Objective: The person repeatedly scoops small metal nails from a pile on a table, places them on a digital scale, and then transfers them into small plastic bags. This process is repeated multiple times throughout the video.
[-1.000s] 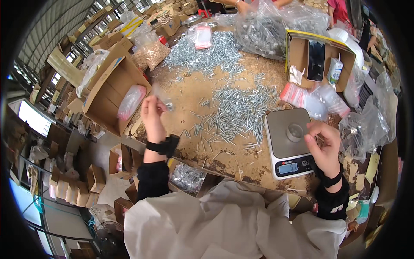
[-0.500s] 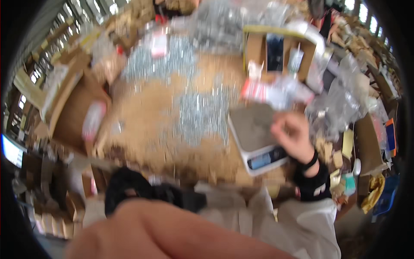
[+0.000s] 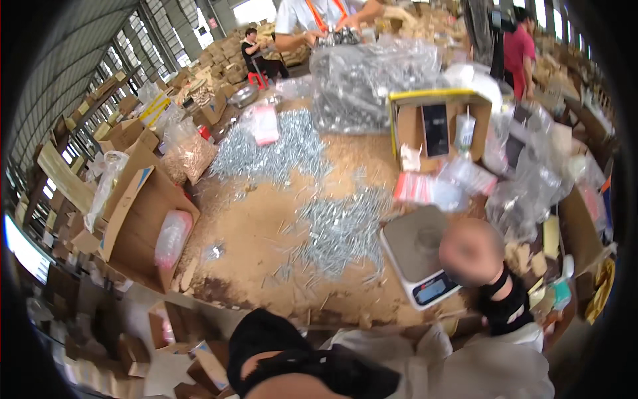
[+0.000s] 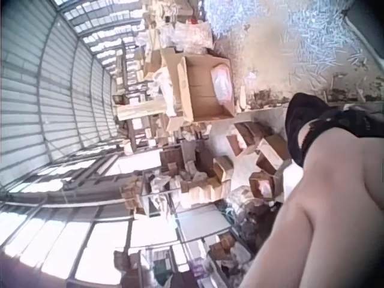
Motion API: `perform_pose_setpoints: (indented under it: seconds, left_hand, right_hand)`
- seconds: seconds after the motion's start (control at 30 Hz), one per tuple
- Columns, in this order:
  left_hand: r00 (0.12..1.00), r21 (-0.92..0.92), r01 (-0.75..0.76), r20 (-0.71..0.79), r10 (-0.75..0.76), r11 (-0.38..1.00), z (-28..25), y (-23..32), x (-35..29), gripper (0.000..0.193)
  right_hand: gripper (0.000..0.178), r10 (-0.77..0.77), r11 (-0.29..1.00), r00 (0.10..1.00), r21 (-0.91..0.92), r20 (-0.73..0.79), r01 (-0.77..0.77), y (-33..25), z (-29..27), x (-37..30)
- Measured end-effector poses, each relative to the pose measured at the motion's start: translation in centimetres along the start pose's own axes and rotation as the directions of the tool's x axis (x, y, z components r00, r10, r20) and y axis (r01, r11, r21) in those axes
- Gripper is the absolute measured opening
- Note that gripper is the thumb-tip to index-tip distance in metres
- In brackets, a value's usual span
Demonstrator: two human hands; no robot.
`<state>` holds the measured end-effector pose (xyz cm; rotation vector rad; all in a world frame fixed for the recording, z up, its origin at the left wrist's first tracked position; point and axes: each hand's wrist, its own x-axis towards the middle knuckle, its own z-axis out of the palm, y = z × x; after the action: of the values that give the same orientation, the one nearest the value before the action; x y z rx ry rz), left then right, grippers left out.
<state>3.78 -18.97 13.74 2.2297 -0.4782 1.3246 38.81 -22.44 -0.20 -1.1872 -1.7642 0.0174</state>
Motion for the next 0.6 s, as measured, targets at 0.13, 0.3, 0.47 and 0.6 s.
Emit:
perform_pose_setpoints:
  seconds: [0.13, 0.3, 0.47, 0.6]
  left_hand:
    - [0.998, 0.024, -0.045, -0.053, 0.046, 0.999, -0.5, 0.5, -0.4, 0.020]
    - [0.995, 0.091, -0.055, -0.077, 0.062, 0.994, -0.8, 1.9, -0.7, 0.021]
    - [0.990, 0.112, -0.084, -0.104, 0.096, 0.990, -1.7, 1.7, -0.8, 0.021]
    - [0.988, 0.136, -0.097, -0.107, 0.112, 0.986, -1.9, 2.4, -0.6, 0.022]
  right_hand:
    - [0.018, 0.058, 0.998, 0.998, -0.012, 0.001, -0.058, 0.3, -0.7, -0.4]
    - [0.017, 0.066, 0.998, 0.998, 0.022, 0.004, -0.066, 0.9, 0.0, -0.2]
    - [0.016, 0.143, 0.989, 0.988, -0.033, -0.064, -0.145, 1.1, 0.1, -0.8]
    - [0.015, 0.151, 0.988, 0.984, 0.036, -0.096, -0.148, -0.2, -1.3, -0.4]
